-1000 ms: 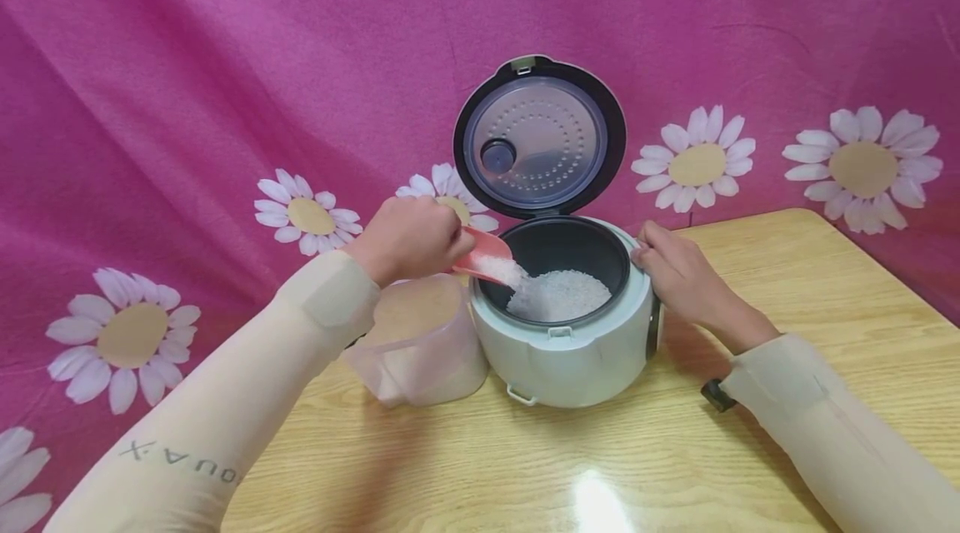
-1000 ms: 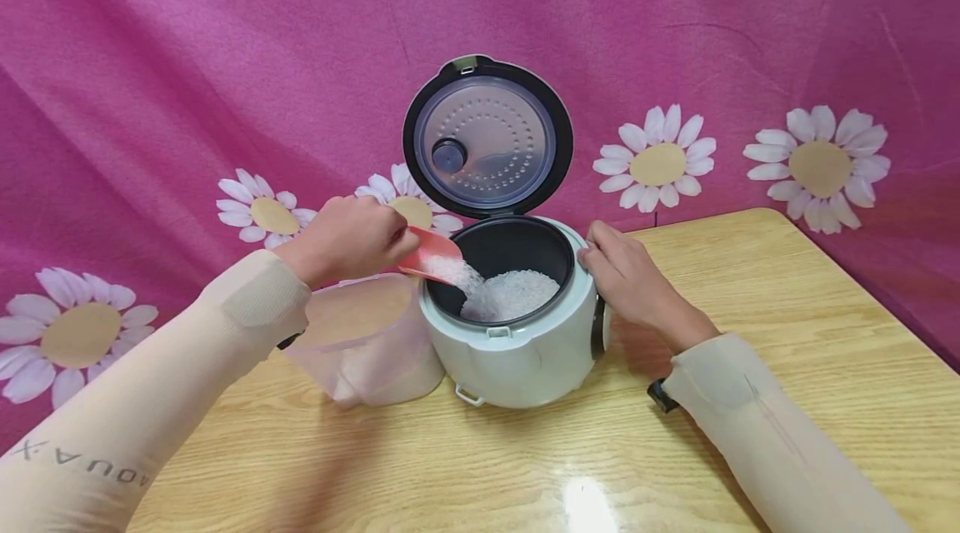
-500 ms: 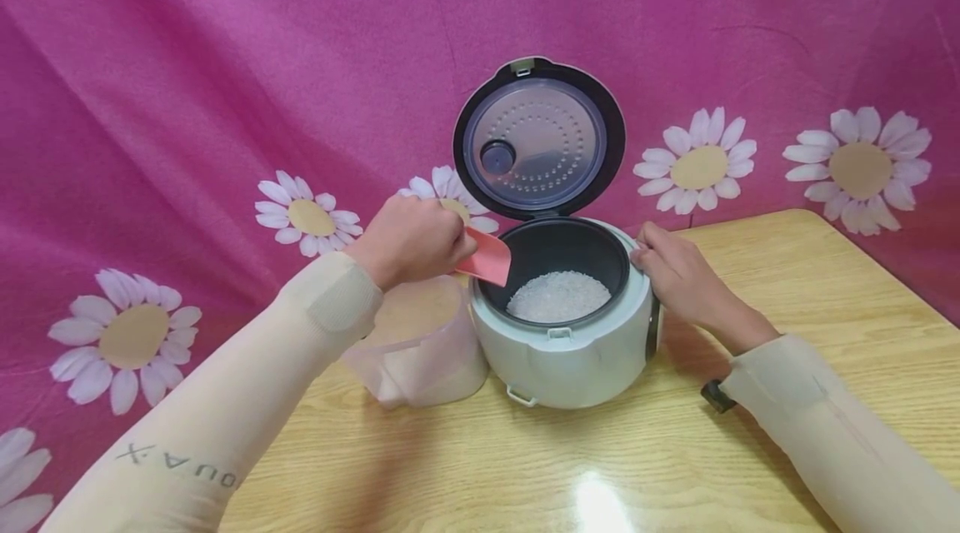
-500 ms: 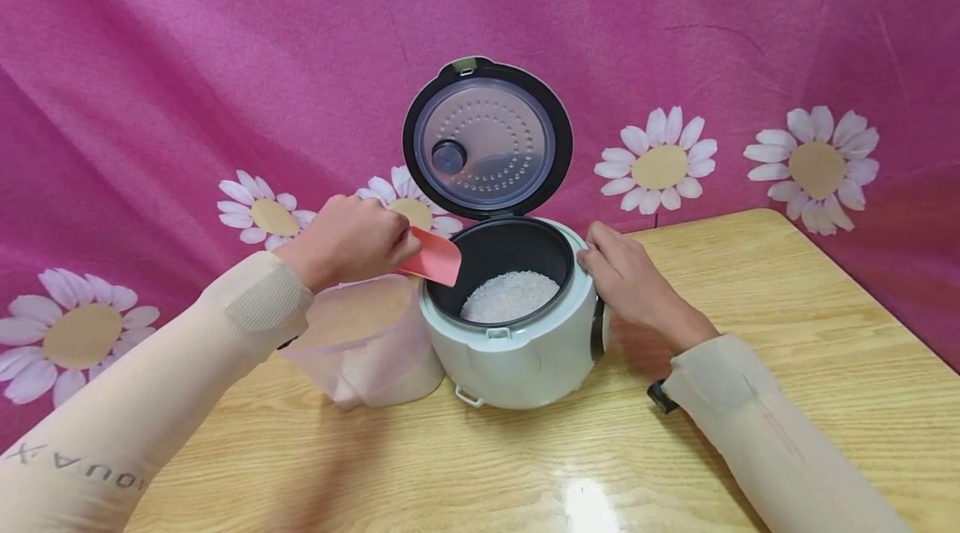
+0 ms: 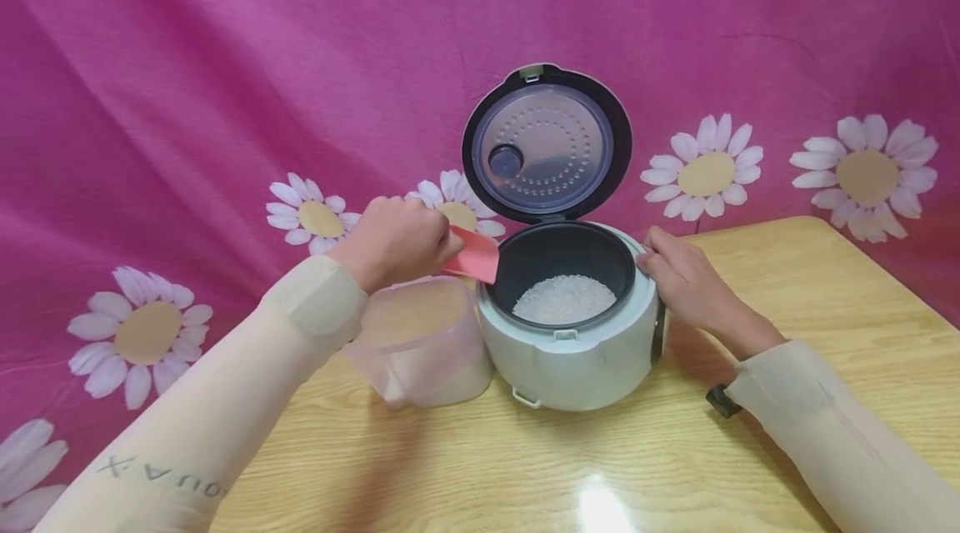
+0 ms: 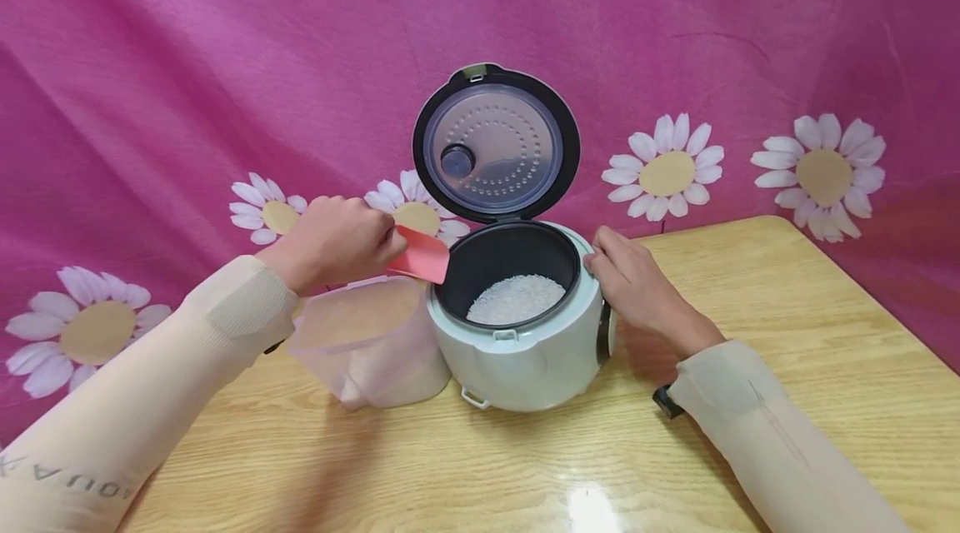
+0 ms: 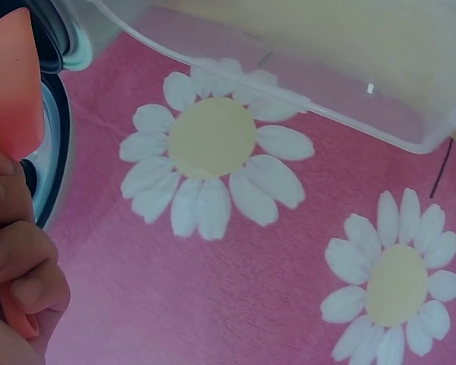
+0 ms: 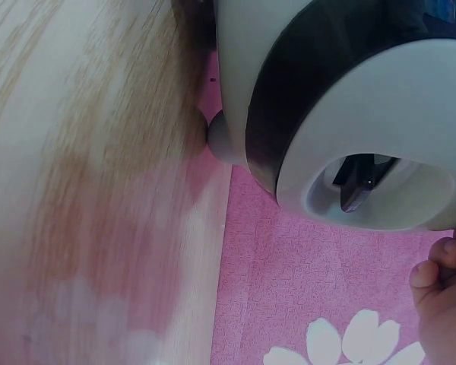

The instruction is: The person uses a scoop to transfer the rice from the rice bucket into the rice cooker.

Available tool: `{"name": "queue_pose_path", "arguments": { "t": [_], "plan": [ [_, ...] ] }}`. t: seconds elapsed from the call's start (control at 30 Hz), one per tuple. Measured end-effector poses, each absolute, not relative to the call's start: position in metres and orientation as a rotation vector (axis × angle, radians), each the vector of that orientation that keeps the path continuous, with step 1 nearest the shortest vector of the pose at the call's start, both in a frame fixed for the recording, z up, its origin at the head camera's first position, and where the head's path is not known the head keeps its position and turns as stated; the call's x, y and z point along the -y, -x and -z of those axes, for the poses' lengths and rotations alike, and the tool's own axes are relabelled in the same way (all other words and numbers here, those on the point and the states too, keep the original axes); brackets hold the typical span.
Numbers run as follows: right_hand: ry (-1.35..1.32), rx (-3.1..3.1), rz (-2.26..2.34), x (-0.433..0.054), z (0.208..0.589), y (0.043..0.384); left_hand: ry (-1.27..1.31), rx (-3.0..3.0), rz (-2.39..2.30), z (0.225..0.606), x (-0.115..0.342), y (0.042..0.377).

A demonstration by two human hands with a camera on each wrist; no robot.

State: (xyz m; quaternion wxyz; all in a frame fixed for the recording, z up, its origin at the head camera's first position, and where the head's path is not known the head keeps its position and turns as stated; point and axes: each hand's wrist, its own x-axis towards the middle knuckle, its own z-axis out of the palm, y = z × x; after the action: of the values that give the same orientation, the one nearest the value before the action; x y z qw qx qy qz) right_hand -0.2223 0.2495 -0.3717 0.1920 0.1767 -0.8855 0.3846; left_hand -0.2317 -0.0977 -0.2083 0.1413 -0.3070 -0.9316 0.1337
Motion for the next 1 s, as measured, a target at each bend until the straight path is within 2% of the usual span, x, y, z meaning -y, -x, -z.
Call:
{"name": "queue_pose_path", "arguments": {
  "t": [0.43, 1.0],
  "plan": [
    [-0.497, 2.488, -1.073, -0.250, 0.372, 0.223, 0.871, 2.655, -0.296, 0.214, 0.132, 0.228],
    [-0.493, 2.496, -1.091, -0.250, 0.371, 0.222, 0.862, 2.733, -0.367, 0.242, 0.169, 0.224]
  ]
}}
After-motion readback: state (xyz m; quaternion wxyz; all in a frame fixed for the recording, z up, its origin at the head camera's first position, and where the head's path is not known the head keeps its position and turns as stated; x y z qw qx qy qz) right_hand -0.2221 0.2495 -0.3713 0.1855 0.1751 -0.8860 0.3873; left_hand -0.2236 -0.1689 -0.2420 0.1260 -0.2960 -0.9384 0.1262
